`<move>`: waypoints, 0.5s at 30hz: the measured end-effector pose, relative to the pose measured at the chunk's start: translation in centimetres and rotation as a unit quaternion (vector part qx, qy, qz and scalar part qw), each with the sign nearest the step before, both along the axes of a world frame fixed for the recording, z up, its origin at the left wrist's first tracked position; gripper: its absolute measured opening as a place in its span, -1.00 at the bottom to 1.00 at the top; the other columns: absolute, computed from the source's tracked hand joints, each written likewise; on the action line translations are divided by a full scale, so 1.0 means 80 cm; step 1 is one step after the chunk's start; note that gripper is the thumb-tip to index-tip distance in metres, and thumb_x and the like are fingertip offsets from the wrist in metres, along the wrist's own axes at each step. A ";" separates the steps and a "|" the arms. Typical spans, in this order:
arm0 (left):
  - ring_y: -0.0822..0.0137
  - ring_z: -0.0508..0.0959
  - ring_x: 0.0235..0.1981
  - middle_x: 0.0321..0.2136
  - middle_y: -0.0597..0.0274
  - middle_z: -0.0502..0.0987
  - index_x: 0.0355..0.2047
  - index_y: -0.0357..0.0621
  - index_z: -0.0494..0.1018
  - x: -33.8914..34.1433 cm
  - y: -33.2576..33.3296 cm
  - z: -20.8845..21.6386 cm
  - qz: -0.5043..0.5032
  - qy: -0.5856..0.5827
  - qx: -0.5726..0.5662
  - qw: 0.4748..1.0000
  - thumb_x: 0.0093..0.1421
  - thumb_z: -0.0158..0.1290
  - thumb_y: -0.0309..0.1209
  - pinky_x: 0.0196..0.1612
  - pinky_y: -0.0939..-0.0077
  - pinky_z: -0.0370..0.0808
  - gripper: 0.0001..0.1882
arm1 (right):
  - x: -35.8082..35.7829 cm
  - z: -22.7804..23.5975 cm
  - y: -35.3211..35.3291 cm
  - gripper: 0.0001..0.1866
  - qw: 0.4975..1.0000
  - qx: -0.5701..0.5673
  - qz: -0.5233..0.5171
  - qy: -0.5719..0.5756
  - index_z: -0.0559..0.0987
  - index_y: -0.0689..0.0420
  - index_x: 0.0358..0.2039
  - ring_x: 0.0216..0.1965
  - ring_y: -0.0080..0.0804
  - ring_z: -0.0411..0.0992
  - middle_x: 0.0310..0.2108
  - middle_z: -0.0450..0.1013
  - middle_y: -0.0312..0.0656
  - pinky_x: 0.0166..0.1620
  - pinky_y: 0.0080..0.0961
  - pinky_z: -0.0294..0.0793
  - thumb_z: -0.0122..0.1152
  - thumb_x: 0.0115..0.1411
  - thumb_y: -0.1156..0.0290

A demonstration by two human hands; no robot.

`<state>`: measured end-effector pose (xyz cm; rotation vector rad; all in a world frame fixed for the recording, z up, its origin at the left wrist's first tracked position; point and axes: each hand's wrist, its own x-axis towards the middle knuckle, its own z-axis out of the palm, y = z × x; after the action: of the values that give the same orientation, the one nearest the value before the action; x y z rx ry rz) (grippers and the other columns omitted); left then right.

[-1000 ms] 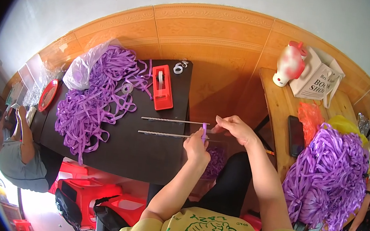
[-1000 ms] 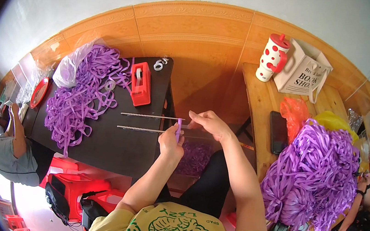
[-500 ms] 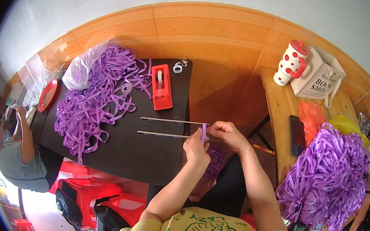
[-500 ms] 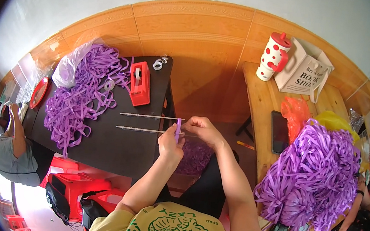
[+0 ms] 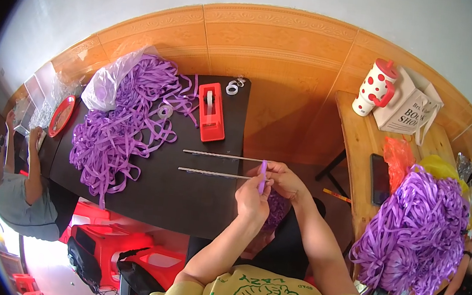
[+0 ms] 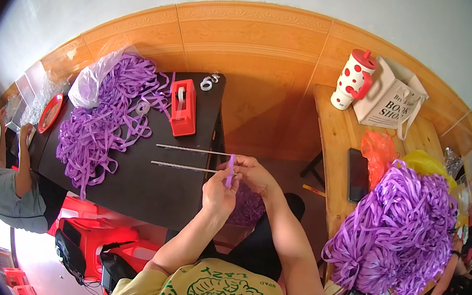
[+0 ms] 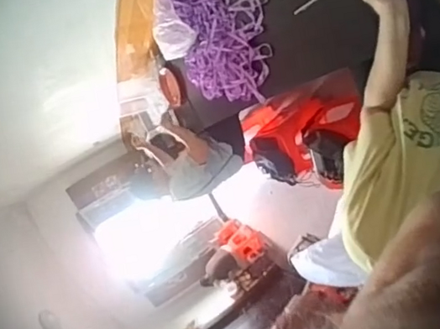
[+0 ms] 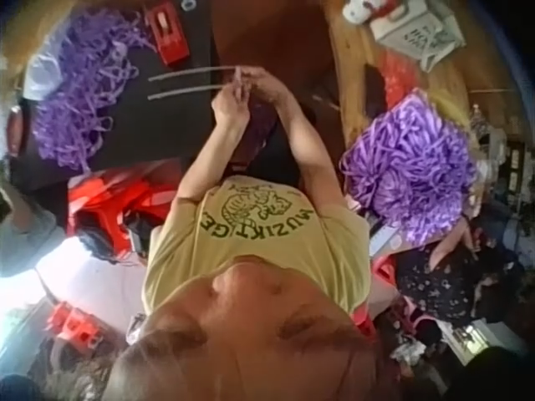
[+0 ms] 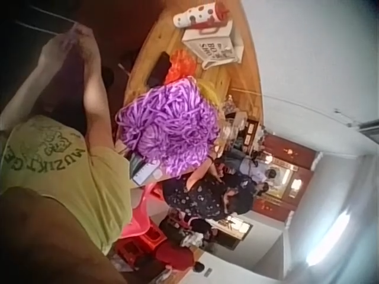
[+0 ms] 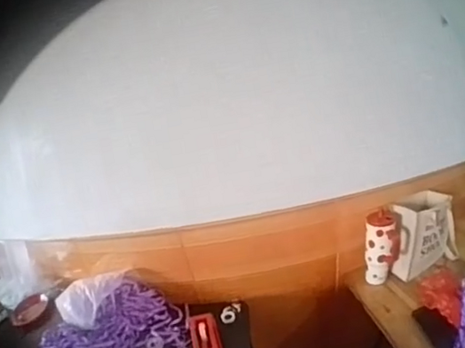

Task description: Wrapping and tying purple ribbons onto metal rods to create decorative pom-poms.

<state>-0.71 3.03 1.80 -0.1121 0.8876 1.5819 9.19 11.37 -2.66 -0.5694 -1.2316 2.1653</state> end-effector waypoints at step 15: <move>0.33 0.49 -0.30 -0.41 0.16 0.50 -0.54 -0.23 0.40 0.009 -0.002 -0.016 0.081 -0.002 0.080 0.994 0.10 0.03 -0.61 -0.11 0.50 0.35 -0.91 | -0.001 0.024 -0.003 -0.86 0.971 0.054 -0.182 -0.149 0.51 0.22 -0.28 -0.20 -0.33 0.46 -0.20 0.46 -0.10 -0.07 -0.42 0.43 0.09 0.12 0.63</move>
<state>0.04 2.86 0.49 -0.0755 0.7609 1.7963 9.08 11.15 -0.73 -1.0154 -1.2720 1.7389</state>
